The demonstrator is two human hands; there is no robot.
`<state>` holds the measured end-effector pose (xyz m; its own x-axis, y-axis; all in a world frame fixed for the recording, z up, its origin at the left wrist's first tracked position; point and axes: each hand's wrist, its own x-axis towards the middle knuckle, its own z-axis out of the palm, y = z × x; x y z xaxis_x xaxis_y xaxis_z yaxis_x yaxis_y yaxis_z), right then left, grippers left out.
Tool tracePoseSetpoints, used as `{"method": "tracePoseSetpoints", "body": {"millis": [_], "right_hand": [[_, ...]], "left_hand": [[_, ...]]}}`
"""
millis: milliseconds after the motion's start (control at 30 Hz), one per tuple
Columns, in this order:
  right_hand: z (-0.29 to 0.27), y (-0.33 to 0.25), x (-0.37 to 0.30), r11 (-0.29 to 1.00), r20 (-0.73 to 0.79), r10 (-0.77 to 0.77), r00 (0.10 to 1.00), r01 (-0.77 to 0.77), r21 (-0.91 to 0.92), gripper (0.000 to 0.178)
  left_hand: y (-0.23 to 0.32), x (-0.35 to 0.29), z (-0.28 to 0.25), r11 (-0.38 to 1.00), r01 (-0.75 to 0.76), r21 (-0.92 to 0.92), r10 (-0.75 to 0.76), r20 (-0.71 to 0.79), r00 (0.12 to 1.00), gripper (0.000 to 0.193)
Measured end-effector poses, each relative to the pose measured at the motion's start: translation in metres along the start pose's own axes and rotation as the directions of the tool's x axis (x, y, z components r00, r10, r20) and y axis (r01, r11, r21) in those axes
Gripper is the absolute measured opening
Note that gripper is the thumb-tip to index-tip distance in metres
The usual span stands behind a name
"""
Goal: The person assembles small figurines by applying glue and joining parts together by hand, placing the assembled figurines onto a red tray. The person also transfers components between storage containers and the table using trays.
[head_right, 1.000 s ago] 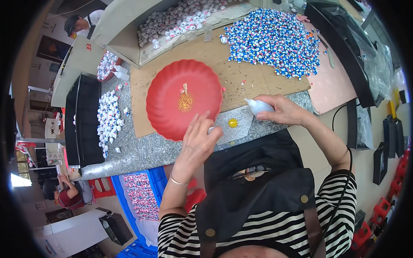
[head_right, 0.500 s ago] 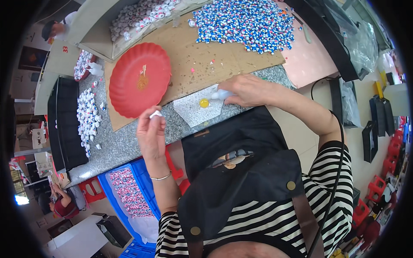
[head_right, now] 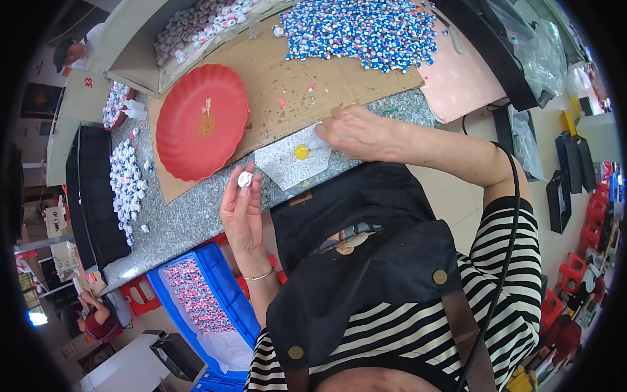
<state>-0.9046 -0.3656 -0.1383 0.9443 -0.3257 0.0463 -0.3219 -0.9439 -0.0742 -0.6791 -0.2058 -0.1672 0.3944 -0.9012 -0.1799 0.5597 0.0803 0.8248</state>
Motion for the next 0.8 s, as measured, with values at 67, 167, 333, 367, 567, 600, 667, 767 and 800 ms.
{"method": "tracePoseSetpoints", "body": {"millis": [67, 167, 333, 367, 567, 600, 667, 767, 800], "right_hand": [[-0.0027, -0.0009, 0.0022, 1.000, 0.013, 0.000, 1.000, 0.000, -0.002, 0.028], [-0.0016, -0.0010, 0.0047, 1.000, 0.083, 0.021, 0.996, -0.020, -0.023, 0.027], [0.0025, 0.0010, 0.0048, 0.999, 0.014, -0.007, 1.000, 0.008, -0.035, 0.026], [0.0014, 0.0007, 0.0041, 0.999, 0.010, -0.012, 1.000, 0.012, -0.033, 0.026], [0.0002, -0.0007, 0.0044, 1.000, 0.008, -0.006, 1.000, 0.007, -0.022, 0.025], [-0.0007, -0.0007, 0.0036, 1.000, 0.010, 0.000, 1.000, 0.000, -0.022, 0.025], [-0.0027, -0.0013, 0.0046, 1.000, 0.021, 0.000, 1.000, 0.000, -0.017, 0.024], [-0.0009, -0.0012, 0.0055, 1.000, 0.032, 0.001, 0.999, 0.000, -0.031, 0.025], [-0.0009, -0.0008, 0.0056, 1.000, 0.032, 0.005, 0.999, -0.004, -0.031, 0.025]], "left_hand": [[0.0042, -0.0001, -0.0004, 0.997, 0.028, -0.066, -0.027, 0.012, 1.000, 0.038], [0.0025, 0.0021, -0.0032, 0.988, 0.059, -0.143, -0.055, 0.031, 0.998, 0.037], [0.0012, 0.0036, -0.0064, 0.986, 0.071, -0.150, -0.067, 0.031, 0.997, 0.036], [-0.0003, 0.0042, -0.0063, 0.982, 0.082, -0.172, -0.076, 0.044, 0.996, 0.036], [0.0007, 0.0072, -0.0066, 0.974, 0.100, -0.205, -0.088, 0.066, 0.994, 0.035], [0.0006, 0.0077, -0.0067, 0.973, 0.106, -0.205, -0.093, 0.070, 0.993, 0.035], [0.0009, 0.0086, -0.0080, 0.980, 0.080, -0.180, -0.073, 0.045, 0.996, 0.034], [0.0024, 0.0086, -0.0083, 0.982, 0.076, -0.176, -0.071, 0.034, 0.997, 0.034], [0.0024, 0.0090, -0.0088, 0.983, 0.068, -0.169, -0.064, 0.025, 0.998, 0.034]]}}
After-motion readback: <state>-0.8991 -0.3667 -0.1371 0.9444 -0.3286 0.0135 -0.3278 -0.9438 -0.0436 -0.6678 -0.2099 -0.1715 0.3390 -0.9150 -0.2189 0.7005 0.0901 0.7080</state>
